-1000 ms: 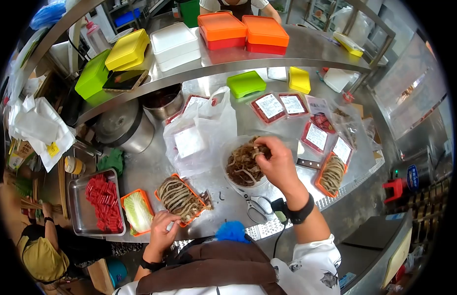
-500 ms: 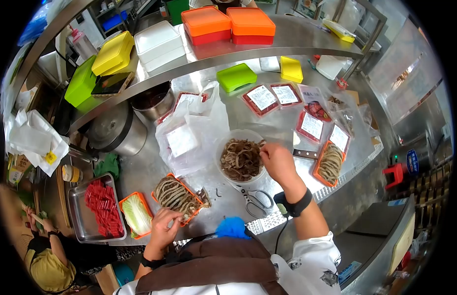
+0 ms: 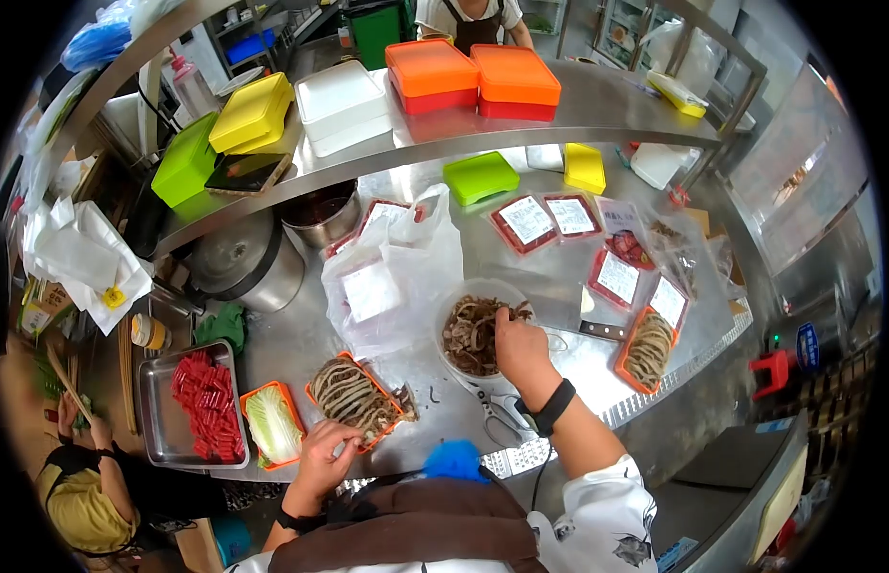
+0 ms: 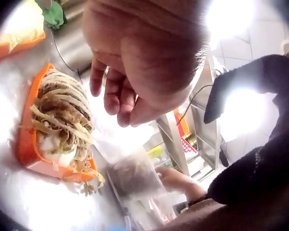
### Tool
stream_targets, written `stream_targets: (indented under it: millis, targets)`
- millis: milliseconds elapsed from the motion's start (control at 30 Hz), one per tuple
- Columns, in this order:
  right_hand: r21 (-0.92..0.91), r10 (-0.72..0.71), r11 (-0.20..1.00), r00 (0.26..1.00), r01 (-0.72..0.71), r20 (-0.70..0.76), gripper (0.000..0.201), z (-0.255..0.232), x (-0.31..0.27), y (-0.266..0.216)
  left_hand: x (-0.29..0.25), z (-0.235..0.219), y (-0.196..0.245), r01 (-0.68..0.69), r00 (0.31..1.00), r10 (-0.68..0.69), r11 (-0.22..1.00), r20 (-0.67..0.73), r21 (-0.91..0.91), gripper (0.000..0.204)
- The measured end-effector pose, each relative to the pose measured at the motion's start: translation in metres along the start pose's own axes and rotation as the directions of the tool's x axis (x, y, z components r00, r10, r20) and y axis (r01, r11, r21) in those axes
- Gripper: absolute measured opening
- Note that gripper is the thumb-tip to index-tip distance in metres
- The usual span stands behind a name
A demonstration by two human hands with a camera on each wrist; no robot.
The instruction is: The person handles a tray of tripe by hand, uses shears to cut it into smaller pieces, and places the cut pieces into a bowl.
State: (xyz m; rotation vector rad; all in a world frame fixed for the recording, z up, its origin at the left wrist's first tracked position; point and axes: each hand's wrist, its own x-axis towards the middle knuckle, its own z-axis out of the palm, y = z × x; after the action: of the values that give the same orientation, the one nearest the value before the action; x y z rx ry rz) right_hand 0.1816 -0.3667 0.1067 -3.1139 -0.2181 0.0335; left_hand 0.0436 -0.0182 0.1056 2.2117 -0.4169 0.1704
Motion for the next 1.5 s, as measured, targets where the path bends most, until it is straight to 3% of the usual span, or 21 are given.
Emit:
stream_targets:
  millis: [200, 300, 400, 500, 567, 700, 767, 800, 867, 900, 967, 1000, 1067, 1133, 1200, 1267, 1333, 1367, 1400, 1467, 1500]
  targets:
    - [0.073, 0.021, 0.997, 0.990, -0.010, -0.138, 0.017, -0.026, 0.025, 0.000, -0.007, -0.001, 0.000, 0.011, 0.999, -0.010, 1.000, -0.033, 0.003, 0.009]
    - [0.180, -0.052, 0.981, 0.996, 0.065, -0.077, 0.020, 0.004, 0.064, 0.007, -0.006, -0.001, -0.002, -0.001, 0.999, 0.002, 1.000, -0.032, 0.016, 0.010]
    - [0.240, -0.011, 0.971, 0.997, -0.008, 0.076, 0.029, 0.037, 0.088, 0.015, -0.010, -0.011, 0.004, -0.011, 0.999, 0.012, 1.000, -0.037, 0.027, 0.010]
    - [0.205, -0.119, 0.975, 0.983, 0.089, 0.137, 0.026, 0.029, 0.090, 0.004, -0.020, -0.022, 0.009, 0.019, 0.996, -0.016, 0.999, -0.086, 0.031, 0.011]
    - [0.057, -0.177, 0.984, 0.965, 0.169, 0.193, 0.021, 0.027, 0.089, 0.004, -0.027, -0.027, 0.005, 0.018, 0.995, -0.009, 0.996, -0.095, 0.090, 0.012]
    - [-0.023, -0.147, 0.988, 0.975, 0.153, 0.165, 0.019, 0.022, 0.082, 0.002, -0.037, -0.029, -0.001, 0.046, 0.992, -0.034, 0.994, -0.121, 0.099, 0.012]
    - [0.139, -0.083, 0.987, 0.996, 0.083, -0.006, 0.020, 0.000, 0.065, -0.002, -0.036, -0.027, -0.002, 0.025, 0.993, -0.014, 0.995, -0.119, 0.093, 0.012]
    - [0.137, -0.067, 0.988, 0.998, 0.067, -0.006, 0.020, -0.008, 0.057, 0.001, -0.036, -0.027, -0.001, 0.018, 0.992, -0.006, 0.995, -0.122, 0.095, 0.012]
    - [0.377, -0.083, 0.918, 0.989, 0.124, -0.123, 0.019, -0.026, 0.045, 0.007, -0.033, -0.025, 0.000, -0.005, 0.994, 0.014, 0.996, -0.107, 0.085, 0.012]
    - [0.374, -0.069, 0.920, 0.989, 0.115, -0.134, 0.019, -0.039, 0.038, 0.009, -0.029, -0.023, 0.003, -0.008, 0.995, 0.013, 0.999, -0.104, 0.051, 0.012]
    - [0.763, 0.040, 0.639, 0.994, -0.100, 0.097, 0.013, -0.063, 0.028, 0.016, -0.019, -0.022, 0.011, -0.005, 0.998, 0.005, 1.000, -0.070, 0.002, 0.011]
    - [0.763, 0.053, 0.640, 0.996, -0.091, 0.074, 0.013, -0.066, 0.026, 0.023, -0.017, -0.016, 0.009, -0.013, 0.997, 0.009, 0.999, -0.081, -0.046, 0.011]
    - [0.951, 0.020, 0.308, 0.999, -0.036, 0.032, 0.012, -0.068, 0.019, 0.036, 0.001, -0.017, 0.026, 0.004, 0.999, -0.009, 0.992, -0.043, -0.127, 0.009]
    - [0.952, 0.025, 0.305, 0.999, 0.031, -0.041, 0.010, -0.083, 0.012, 0.043, 0.018, -0.020, 0.041, -0.004, 1.000, 0.003, 0.992, -0.006, -0.130, 0.010]
    - [0.970, 0.035, 0.163, 0.981, 0.182, -0.190, 0.010, -0.103, 0.005, 0.041, 0.036, -0.020, 0.048, -0.184, 0.982, 0.177, 0.976, -0.061, -0.119, 0.011]
    - [0.944, 0.027, 0.218, 0.966, 0.246, -0.258, 0.009, -0.118, 0.001, 0.037, 0.050, -0.025, 0.061, -0.168, 0.985, 0.171, 0.975, 0.003, -0.147, 0.014]
    - [0.821, 0.032, 0.441, 0.908, 0.362, -0.418, 0.012, -0.143, -0.011, 0.027, 0.057, -0.019, 0.072, -0.162, 0.986, 0.151, 0.964, -0.066, -0.212, 0.017]
    - [0.861, 0.024, 0.325, 0.907, 0.391, -0.421, 0.015, -0.144, -0.010, 0.029, 0.059, -0.018, 0.080, -0.078, 0.996, 0.064, 0.959, -0.061, -0.272, 0.021]
    - [0.864, 0.020, 0.325, 0.910, 0.385, -0.413, 0.015, -0.150, -0.010, 0.029, 0.064, -0.017, 0.086, -0.070, 0.997, 0.055, 0.959, -0.061, -0.275, 0.021]
    - [0.810, 0.127, 0.357, 0.834, 0.466, -0.536, 0.016, -0.166, -0.014, 0.022, 0.072, -0.018, 0.098, -0.091, 0.990, 0.055, 0.954, -0.132, -0.285, 0.024]
    - [0.808, 0.140, 0.298, 0.814, 0.508, -0.563, 0.016, -0.169, -0.012, 0.019, 0.074, -0.021, 0.104, -0.106, 0.988, 0.073, 0.962, -0.136, -0.251, 0.026]
